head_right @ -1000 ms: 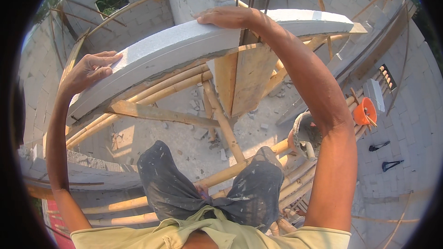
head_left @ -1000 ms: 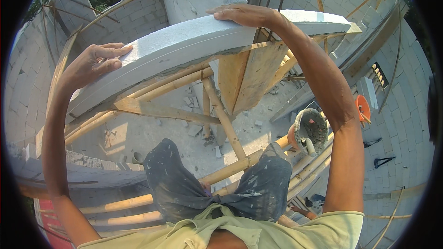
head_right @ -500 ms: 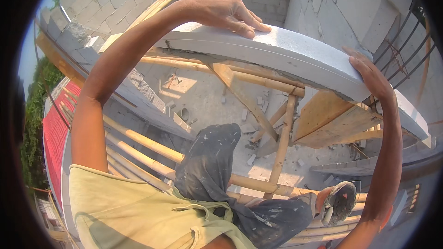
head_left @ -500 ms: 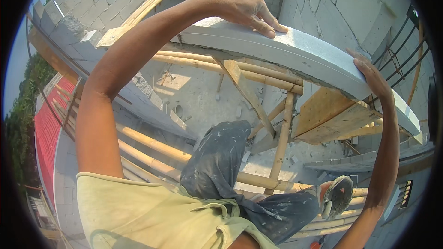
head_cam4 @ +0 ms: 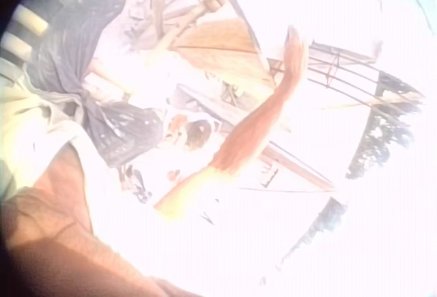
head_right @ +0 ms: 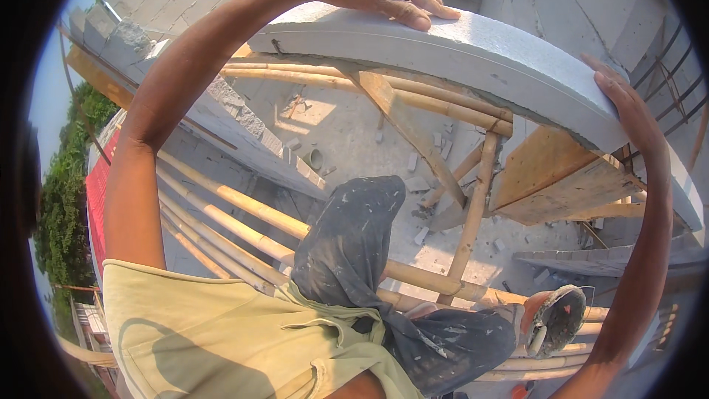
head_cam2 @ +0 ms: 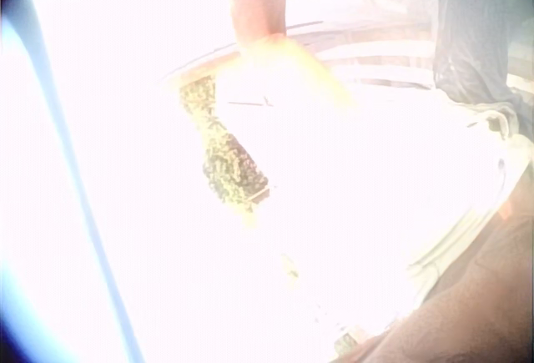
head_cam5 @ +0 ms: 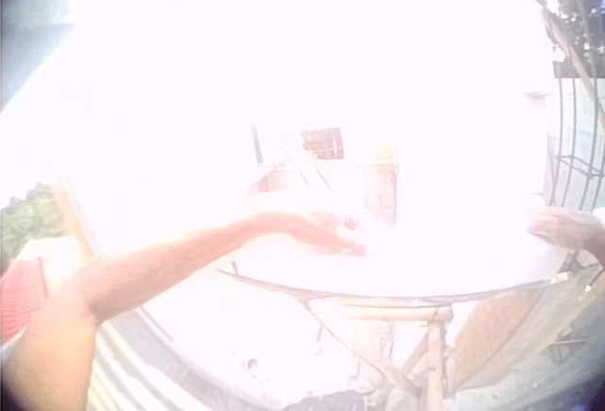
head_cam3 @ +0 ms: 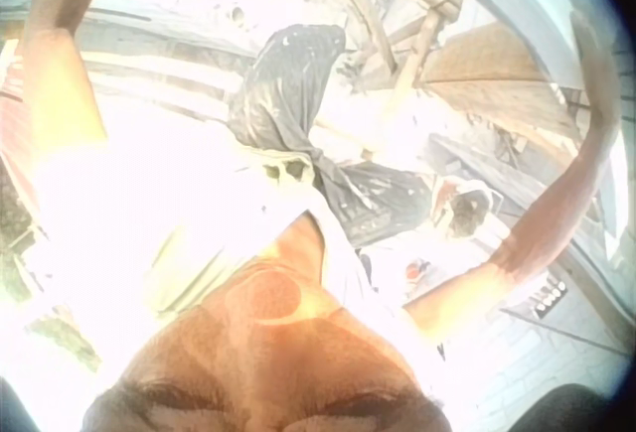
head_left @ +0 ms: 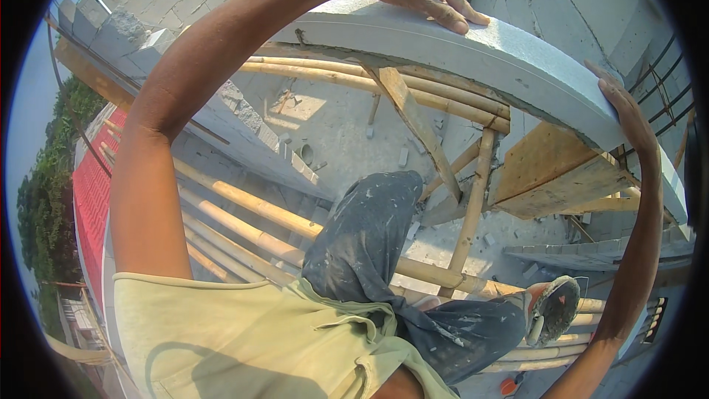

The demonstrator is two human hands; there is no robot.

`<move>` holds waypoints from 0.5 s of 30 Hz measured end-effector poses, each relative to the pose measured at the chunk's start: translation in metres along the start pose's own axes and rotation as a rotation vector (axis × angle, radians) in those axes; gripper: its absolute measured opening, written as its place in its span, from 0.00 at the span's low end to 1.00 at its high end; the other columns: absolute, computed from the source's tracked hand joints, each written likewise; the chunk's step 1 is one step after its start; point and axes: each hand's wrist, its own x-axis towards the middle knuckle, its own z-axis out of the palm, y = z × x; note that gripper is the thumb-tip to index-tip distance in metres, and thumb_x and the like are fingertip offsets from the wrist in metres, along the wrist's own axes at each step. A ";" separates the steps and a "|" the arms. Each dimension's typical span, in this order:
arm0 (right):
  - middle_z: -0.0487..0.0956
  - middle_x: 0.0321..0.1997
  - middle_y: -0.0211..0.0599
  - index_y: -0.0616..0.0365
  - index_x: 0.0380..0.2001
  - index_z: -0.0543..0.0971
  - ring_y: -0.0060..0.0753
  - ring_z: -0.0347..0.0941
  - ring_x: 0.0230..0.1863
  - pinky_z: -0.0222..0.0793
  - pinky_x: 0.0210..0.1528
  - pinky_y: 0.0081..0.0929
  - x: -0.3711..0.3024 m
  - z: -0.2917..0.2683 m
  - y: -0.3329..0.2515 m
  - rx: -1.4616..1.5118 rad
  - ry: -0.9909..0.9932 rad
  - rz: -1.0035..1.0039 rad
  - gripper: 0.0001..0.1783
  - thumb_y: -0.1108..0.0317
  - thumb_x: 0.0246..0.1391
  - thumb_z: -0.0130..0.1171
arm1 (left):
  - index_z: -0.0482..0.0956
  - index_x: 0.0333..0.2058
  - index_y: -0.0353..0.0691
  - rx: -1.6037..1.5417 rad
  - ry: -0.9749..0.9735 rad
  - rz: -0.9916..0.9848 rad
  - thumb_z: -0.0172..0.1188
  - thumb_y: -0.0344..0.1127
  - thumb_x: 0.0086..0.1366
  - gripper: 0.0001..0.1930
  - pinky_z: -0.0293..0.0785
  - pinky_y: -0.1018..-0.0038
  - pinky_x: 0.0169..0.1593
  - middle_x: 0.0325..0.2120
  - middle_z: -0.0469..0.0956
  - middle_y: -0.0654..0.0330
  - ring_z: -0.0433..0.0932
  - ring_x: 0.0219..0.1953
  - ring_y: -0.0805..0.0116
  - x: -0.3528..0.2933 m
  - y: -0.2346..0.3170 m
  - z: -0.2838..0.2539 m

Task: The person fits a curved block onto a wooden form, coats the block with mortar using a trowel, and then places and adjusts the block onto the wall structure by hand.

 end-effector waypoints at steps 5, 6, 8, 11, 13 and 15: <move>0.65 0.78 0.42 0.45 0.75 0.67 0.45 0.60 0.76 0.49 0.78 0.40 0.002 0.004 -0.005 -0.052 0.014 -0.014 0.38 0.38 0.70 0.38 | 0.72 0.68 0.45 0.061 0.007 0.056 0.57 0.65 0.70 0.37 0.59 0.50 0.73 0.69 0.68 0.50 0.64 0.71 0.47 0.024 -0.034 0.010; 0.65 0.78 0.42 0.45 0.75 0.67 0.45 0.60 0.76 0.49 0.78 0.40 0.002 0.004 -0.006 -0.066 0.023 -0.010 0.38 0.38 0.70 0.38 | 0.72 0.68 0.45 0.055 0.001 0.059 0.57 0.65 0.70 0.37 0.59 0.50 0.73 0.69 0.68 0.49 0.64 0.72 0.47 0.022 -0.032 0.009; 0.65 0.78 0.42 0.45 0.75 0.67 0.45 0.60 0.76 0.49 0.78 0.40 0.002 0.004 -0.008 -0.075 0.028 -0.008 0.38 0.38 0.70 0.39 | 0.72 0.68 0.44 0.048 -0.009 0.057 0.58 0.65 0.70 0.37 0.59 0.49 0.73 0.69 0.68 0.49 0.64 0.72 0.47 0.018 -0.027 0.006; 0.65 0.78 0.42 0.45 0.75 0.67 0.45 0.60 0.76 0.48 0.77 0.39 -0.002 0.003 -0.006 -0.103 0.038 0.026 0.38 0.38 0.70 0.39 | 0.72 0.68 0.45 -0.012 -0.042 0.009 0.58 0.64 0.70 0.37 0.59 0.49 0.73 0.69 0.68 0.48 0.64 0.72 0.47 0.004 0.002 -0.002; 0.65 0.78 0.42 0.45 0.75 0.67 0.44 0.60 0.76 0.48 0.78 0.38 -0.001 0.006 -0.006 -0.097 0.053 0.050 0.38 0.39 0.70 0.39 | 0.72 0.68 0.45 -0.016 -0.054 0.000 0.58 0.63 0.70 0.36 0.59 0.49 0.73 0.69 0.68 0.49 0.65 0.71 0.48 -0.007 0.011 -0.008; 0.65 0.78 0.42 0.44 0.75 0.67 0.44 0.60 0.76 0.48 0.78 0.38 -0.002 0.004 -0.010 -0.089 0.048 0.035 0.37 0.39 0.70 0.39 | 0.72 0.68 0.44 0.004 -0.022 -0.018 0.58 0.63 0.70 0.36 0.60 0.49 0.73 0.69 0.69 0.49 0.65 0.71 0.48 0.002 0.002 0.000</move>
